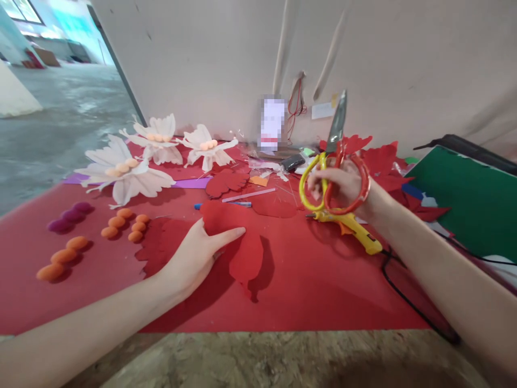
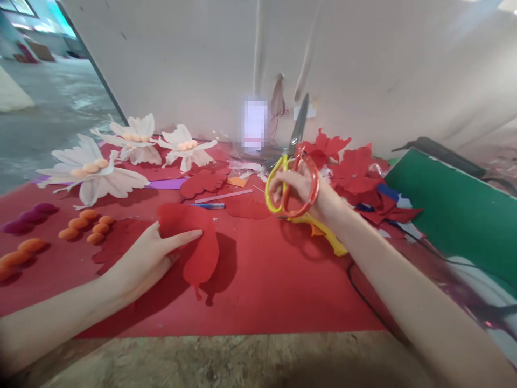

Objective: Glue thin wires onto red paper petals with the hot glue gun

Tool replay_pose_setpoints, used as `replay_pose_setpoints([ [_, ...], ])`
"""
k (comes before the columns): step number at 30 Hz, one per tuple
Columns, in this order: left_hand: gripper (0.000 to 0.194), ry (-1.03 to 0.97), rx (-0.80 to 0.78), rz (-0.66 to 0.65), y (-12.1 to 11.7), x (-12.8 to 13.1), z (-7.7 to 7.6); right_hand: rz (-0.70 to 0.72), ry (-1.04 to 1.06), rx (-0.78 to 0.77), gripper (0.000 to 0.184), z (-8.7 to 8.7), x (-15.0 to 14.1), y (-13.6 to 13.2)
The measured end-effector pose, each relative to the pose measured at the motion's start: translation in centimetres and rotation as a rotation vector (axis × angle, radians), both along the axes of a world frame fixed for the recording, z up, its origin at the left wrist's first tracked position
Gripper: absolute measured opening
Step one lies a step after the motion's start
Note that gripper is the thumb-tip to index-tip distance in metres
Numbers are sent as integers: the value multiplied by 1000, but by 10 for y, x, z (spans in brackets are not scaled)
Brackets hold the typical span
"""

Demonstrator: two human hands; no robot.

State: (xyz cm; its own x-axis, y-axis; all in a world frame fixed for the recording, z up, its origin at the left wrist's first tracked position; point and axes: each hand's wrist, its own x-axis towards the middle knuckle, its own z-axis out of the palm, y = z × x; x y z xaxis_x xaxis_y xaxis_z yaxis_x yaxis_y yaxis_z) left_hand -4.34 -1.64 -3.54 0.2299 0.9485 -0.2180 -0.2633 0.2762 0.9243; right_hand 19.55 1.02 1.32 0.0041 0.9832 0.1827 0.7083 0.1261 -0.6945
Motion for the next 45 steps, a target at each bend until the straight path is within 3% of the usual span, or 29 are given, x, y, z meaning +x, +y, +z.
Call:
replay_pose_setpoints([
  [4, 24, -46, -8, 2, -6, 4, 5, 178, 300, -171, 22, -10, -37, -32],
  [8, 25, -99, 55, -60, -12, 8, 7, 159, 434, -286, 28, -12, -58, -51],
  [16, 13, -112, 91, -105, -13, 13, 10, 20, 483, -185, 23, -7, -60, -56],
  [21, 15, 95, 141, -148, -10, 19, 12, -48, 505, -123, 27, -8, -55, -58],
  [24, 12, 106, 198, -107, -4, 21, 17, -53, 581, -74, 29, -12, -49, -58],
  [29, 13, 40, 262, -3, 18, 20, 33, 74, 687, 7, 31, -17, -37, -55],
  [33, 12, -18, 329, 140, 39, 18, 51, 261, 845, -110, 14, -22, -33, -52],
  [37, 6, -86, 314, 246, 53, 14, 62, 428, 979, -259, 31, -29, -32, -52],
  [41, 9, -216, 294, 272, 60, 10, 64, 524, 931, -478, 21, -25, -32, -60],
  [45, 15, -275, 225, 294, 63, 8, 66, 564, 781, -541, 19, -14, -35, -69],
])
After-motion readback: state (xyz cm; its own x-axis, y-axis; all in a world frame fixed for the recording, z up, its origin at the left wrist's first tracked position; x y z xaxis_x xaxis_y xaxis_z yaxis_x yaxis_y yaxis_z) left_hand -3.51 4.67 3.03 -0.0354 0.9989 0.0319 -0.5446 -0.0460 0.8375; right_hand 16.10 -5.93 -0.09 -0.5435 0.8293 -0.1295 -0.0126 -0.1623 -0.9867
